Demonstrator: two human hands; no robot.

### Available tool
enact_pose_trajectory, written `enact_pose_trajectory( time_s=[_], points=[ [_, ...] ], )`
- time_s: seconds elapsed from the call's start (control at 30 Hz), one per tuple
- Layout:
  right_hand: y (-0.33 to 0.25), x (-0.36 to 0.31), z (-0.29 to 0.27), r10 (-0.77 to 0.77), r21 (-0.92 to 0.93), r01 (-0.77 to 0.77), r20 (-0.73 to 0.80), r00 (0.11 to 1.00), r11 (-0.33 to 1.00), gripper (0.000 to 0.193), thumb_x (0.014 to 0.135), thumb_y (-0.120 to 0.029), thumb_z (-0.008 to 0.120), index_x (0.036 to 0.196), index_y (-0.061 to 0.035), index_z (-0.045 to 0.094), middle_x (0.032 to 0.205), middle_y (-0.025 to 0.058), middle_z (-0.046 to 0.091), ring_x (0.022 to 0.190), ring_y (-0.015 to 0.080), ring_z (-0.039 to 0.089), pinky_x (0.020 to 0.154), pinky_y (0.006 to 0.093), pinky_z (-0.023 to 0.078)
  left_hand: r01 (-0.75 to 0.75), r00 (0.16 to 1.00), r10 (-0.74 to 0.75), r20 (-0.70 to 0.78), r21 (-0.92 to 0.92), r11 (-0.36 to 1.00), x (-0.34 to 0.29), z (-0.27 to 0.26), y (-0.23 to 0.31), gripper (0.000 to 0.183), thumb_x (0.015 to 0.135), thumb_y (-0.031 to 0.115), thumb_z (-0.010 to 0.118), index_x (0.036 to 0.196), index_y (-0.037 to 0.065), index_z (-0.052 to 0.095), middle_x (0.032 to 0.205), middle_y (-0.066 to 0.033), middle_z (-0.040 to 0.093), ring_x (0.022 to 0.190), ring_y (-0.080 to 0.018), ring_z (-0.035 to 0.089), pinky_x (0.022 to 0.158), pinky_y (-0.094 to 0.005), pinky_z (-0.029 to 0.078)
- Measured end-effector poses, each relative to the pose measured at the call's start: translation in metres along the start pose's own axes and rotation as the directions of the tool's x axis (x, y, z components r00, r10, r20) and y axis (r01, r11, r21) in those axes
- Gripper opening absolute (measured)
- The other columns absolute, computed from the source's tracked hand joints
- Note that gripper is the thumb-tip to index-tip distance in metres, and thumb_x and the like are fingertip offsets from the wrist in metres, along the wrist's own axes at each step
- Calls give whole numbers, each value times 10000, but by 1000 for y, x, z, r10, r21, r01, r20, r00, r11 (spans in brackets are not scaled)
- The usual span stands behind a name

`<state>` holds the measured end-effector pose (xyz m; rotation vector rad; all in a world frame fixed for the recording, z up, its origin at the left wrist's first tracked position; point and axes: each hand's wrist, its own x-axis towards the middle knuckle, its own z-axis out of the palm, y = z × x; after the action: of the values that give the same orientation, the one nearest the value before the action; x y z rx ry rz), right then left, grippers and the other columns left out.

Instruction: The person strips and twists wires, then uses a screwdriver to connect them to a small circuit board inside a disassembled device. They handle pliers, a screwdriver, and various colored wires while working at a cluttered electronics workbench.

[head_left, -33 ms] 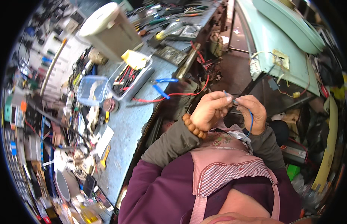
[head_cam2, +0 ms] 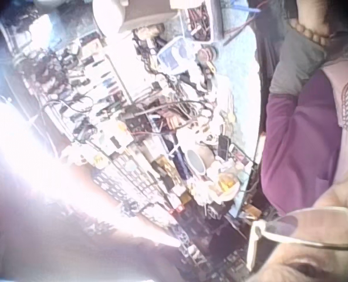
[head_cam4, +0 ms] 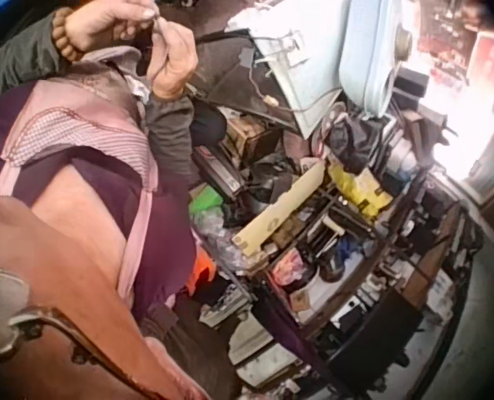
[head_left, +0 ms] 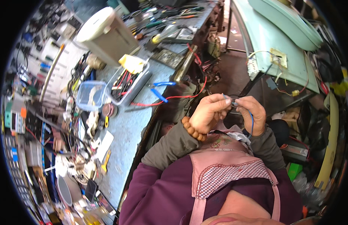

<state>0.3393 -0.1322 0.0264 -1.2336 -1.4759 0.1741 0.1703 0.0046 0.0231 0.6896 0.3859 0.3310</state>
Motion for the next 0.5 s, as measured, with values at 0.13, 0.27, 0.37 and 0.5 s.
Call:
enact_pose_trajectory(
  time_s=[0.13,0.27,0.37,0.5],
  points=[
    [2,-25,-18,142,81,-132,-130,981,988,257,1015,81,635,1249,3,708,1039,154,738,860,204,716,776,310,587,-18,999,10,34,265,964,1,-3,-7,242,1003,110,764,1217,6,724,975,-40,746,764,-82,633,693,-227,490],
    [15,-66,-52,276,234,-186,-453,848,954,264,1135,-108,508,1315,28,646,936,149,744,782,165,674,714,291,545,-231,923,382,-53,717,657,-1,-17,15,281,959,37,770,1230,-13,716,1005,-13,714,831,-76,601,788,-260,525],
    [30,-100,-92,292,209,-204,-702,649,956,298,1141,-139,490,1340,29,634,951,133,732,737,149,610,734,299,506,-288,707,706,37,927,239,5,-23,60,284,933,37,791,1207,12,724,1101,-57,699,971,-130,659,880,-288,549],
    [55,-140,-134,256,17,-475,-858,444,880,258,1109,-129,588,1289,13,706,1006,97,749,808,129,653,751,274,533,-63,570,786,240,966,-249,10,-52,120,308,930,80,790,1220,5,719,1133,-123,711,1060,-232,669,962,-357,529]
  ],
)
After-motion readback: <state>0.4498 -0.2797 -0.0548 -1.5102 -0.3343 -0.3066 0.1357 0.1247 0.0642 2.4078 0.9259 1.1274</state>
